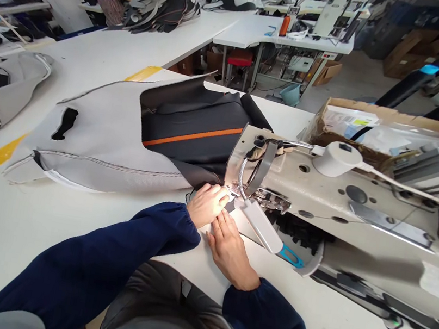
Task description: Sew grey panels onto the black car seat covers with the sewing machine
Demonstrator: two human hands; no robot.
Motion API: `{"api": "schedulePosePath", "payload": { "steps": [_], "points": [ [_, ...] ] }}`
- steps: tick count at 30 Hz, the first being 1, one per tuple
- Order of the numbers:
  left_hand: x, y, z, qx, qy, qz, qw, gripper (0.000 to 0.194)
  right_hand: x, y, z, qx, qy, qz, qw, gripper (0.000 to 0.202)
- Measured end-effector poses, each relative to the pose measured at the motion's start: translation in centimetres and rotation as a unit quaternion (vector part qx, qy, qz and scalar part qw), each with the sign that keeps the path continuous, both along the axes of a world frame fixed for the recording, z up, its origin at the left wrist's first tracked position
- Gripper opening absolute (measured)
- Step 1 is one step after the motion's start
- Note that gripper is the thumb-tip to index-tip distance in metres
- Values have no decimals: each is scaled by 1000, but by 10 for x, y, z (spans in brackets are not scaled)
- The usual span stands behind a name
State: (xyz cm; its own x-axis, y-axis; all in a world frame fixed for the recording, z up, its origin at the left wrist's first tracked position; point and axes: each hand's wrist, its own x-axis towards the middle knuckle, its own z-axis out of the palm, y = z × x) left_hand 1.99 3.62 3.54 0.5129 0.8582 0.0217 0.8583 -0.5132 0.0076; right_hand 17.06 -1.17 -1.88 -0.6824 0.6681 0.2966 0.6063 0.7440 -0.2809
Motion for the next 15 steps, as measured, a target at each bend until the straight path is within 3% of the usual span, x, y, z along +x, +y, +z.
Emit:
{"api": "schedulePosePath", "payload": {
  "steps": [6, 15],
  "points": [
    [-3, -1, -6, -65, -7, -8, 998, 24, -8, -6, -1, 22, -30, -12, 999, 39],
    [3, 14, -14, -83, -39, -14, 996, 23, -18, 2, 10, 34, -40, -14, 999, 46]
  ]
}}
